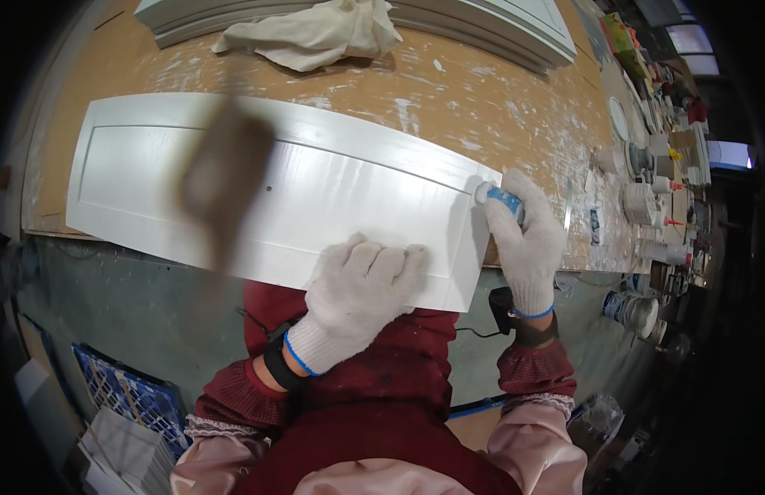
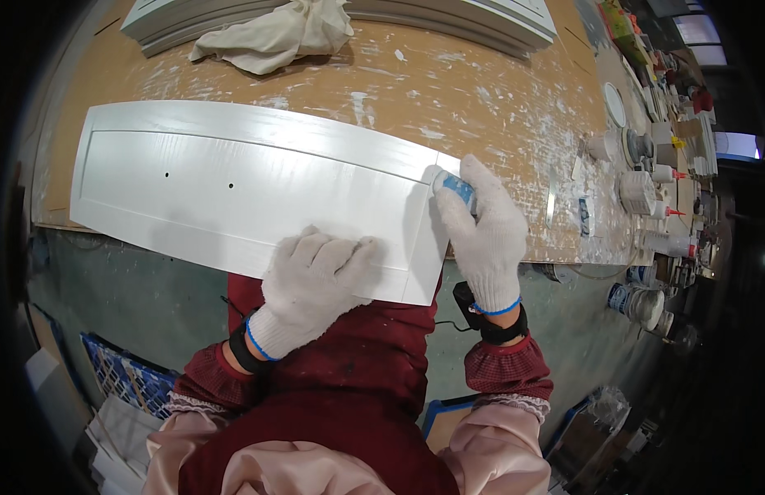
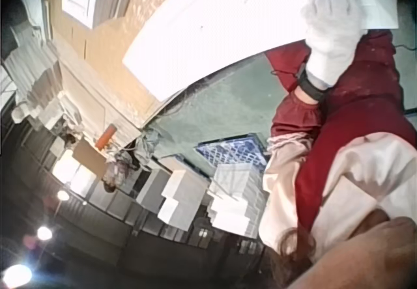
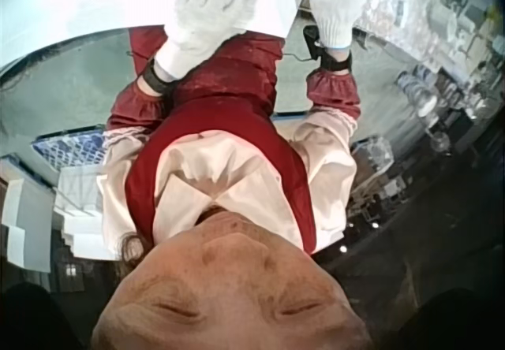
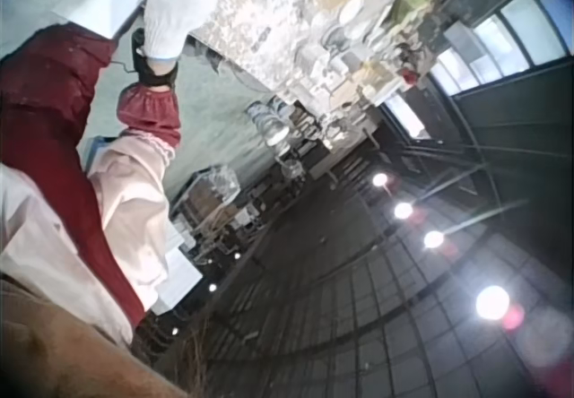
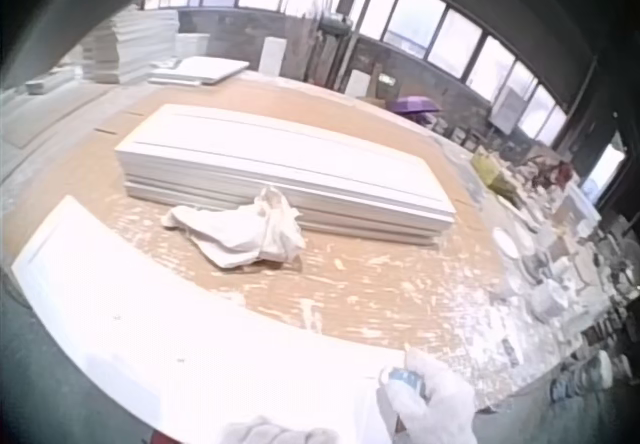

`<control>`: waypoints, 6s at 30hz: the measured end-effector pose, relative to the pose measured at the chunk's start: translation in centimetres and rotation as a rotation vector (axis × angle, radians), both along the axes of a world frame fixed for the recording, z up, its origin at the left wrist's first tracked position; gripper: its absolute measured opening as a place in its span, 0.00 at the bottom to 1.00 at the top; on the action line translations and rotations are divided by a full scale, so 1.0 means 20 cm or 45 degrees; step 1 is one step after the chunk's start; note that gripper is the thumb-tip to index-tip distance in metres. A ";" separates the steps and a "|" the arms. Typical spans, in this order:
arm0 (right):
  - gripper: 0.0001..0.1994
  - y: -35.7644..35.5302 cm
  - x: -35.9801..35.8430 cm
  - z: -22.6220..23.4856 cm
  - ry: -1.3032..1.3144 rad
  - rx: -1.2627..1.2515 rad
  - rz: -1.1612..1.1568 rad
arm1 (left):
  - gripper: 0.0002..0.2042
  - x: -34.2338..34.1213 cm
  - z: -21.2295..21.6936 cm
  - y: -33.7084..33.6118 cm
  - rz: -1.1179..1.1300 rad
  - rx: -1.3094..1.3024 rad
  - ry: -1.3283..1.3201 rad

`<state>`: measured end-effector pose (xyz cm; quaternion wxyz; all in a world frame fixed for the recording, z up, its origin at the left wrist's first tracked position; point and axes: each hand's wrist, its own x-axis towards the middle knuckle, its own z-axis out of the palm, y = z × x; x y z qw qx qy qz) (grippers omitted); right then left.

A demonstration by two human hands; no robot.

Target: Sand the edges and corners of a white furniture panel with a sanding block and wipe it clean with a cloth.

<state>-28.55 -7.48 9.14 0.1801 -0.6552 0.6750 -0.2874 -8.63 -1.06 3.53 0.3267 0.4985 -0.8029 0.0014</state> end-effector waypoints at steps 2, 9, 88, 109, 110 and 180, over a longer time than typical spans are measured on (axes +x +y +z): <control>0.21 -0.01 0.01 -0.04 0.123 -0.104 0.084 | 0.20 -0.01 -0.02 0.00 0.065 -0.081 -0.031; 0.24 -0.03 0.06 0.02 0.329 0.008 0.189 | 0.30 0.03 0.00 0.02 -0.017 0.050 -0.057; 0.19 -0.20 0.01 0.00 0.013 -0.093 0.116 | 0.30 0.09 0.07 0.04 -0.116 0.149 0.006; 0.21 0.15 -0.31 0.03 -0.729 0.137 -0.083 | 0.30 0.07 0.08 -0.07 0.079 0.129 -0.042; 0.23 0.17 -0.37 0.01 -0.803 0.281 -0.141 | 0.32 0.03 0.08 -0.09 0.064 0.187 -0.043; 0.18 0.15 -0.45 0.05 -0.035 0.134 0.240 | 0.28 0.50 0.03 0.08 0.160 0.251 0.037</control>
